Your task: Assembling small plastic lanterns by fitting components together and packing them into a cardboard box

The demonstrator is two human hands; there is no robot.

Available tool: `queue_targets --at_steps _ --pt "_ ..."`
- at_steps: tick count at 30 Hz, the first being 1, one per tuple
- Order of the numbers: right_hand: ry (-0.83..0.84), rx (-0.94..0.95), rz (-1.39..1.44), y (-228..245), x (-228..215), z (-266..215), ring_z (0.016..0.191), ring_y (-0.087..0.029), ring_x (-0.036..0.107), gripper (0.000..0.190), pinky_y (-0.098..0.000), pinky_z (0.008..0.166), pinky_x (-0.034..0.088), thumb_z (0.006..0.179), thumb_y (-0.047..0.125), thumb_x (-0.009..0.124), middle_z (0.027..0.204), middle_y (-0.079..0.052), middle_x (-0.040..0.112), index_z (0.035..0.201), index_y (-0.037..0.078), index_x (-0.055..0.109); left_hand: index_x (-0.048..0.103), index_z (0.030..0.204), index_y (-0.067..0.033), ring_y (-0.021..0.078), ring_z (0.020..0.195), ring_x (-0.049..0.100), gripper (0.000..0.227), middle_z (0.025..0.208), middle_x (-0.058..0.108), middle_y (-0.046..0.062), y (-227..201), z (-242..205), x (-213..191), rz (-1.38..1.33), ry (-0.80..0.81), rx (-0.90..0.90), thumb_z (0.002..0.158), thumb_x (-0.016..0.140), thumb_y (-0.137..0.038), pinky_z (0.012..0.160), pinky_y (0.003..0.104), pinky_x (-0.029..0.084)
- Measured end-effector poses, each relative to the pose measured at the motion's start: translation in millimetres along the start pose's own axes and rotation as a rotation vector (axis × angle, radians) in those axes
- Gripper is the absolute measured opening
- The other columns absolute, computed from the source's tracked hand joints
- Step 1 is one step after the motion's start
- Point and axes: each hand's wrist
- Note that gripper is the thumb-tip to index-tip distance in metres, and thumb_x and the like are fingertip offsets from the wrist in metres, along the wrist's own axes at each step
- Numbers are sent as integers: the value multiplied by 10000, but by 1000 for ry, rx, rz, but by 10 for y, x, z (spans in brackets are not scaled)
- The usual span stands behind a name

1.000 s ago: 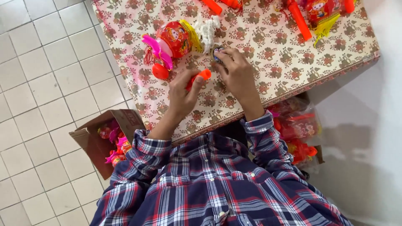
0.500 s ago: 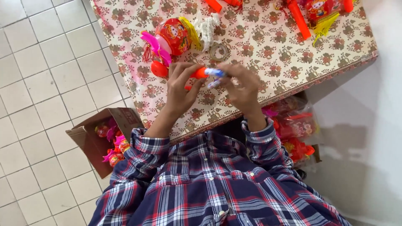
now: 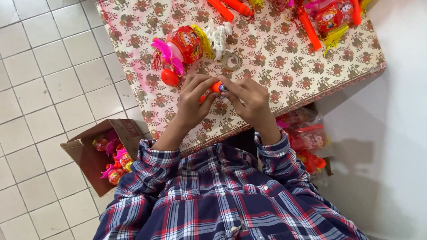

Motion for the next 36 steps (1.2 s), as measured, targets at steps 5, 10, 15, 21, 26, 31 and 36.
queue_targets --at_steps 5,10,15,21,26,31,36 --pt "-262 -316 -192 -201 144 -47 599 -163 599 205 -283 566 550 913 143 802 782 -75 698 1105 82 841 748 1207 -63 328 951 664 295 1031 718 117 -15 -11 12 -39 -22 19 934 774 -174 851 452 571" --pt "-307 -424 -248 -25 144 107 605 -195 630 118 -315 541 539 895 56 779 848 -113 745 973 118 842 744 1204 -53 317 865 678 293 964 717 130 -13 -84 39 -66 -20 6 949 761 -196 756 420 584" --pt "-207 -356 -173 -227 103 -36 641 -224 689 22 -351 566 583 880 66 819 836 -107 745 890 74 801 741 1205 -59 338 845 688 296 962 717 117 81 -131 83 -18 12 18 956 755 -219 721 430 589" --pt "-525 -122 279 -353 111 -319 721 -294 748 305 -326 598 581 799 -10 906 842 -258 741 831 -33 604 740 1185 -55 334 816 676 265 939 697 121 -58 -18 23 -55 33 5 985 715 -227 716 408 574" --pt "-489 -257 29 -175 177 -166 660 -276 765 198 -331 570 627 829 93 887 784 -194 767 855 -15 723 743 1158 -35 344 771 666 286 923 696 134 -40 -41 28 -16 48 60 964 743 -245 679 429 579" --pt "-470 -285 -110 47 127 -42 633 -295 739 212 -331 545 603 849 122 877 839 -204 783 794 2 712 743 1151 -16 346 773 665 288 907 689 144 52 -96 69 42 15 67 964 748 -235 674 436 584" --pt "-488 -278 -131 45 160 -37 592 -289 717 267 -319 519 583 868 160 874 838 -178 791 755 9 684 747 1168 -42 310 780 661 282 900 682 112 -21 -16 0 87 -20 63 973 743 -245 679 395 583"
Point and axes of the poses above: each hand's wrist, its own z-axis towards the middle knuckle, its own x-axis out of the palm, y = z × x
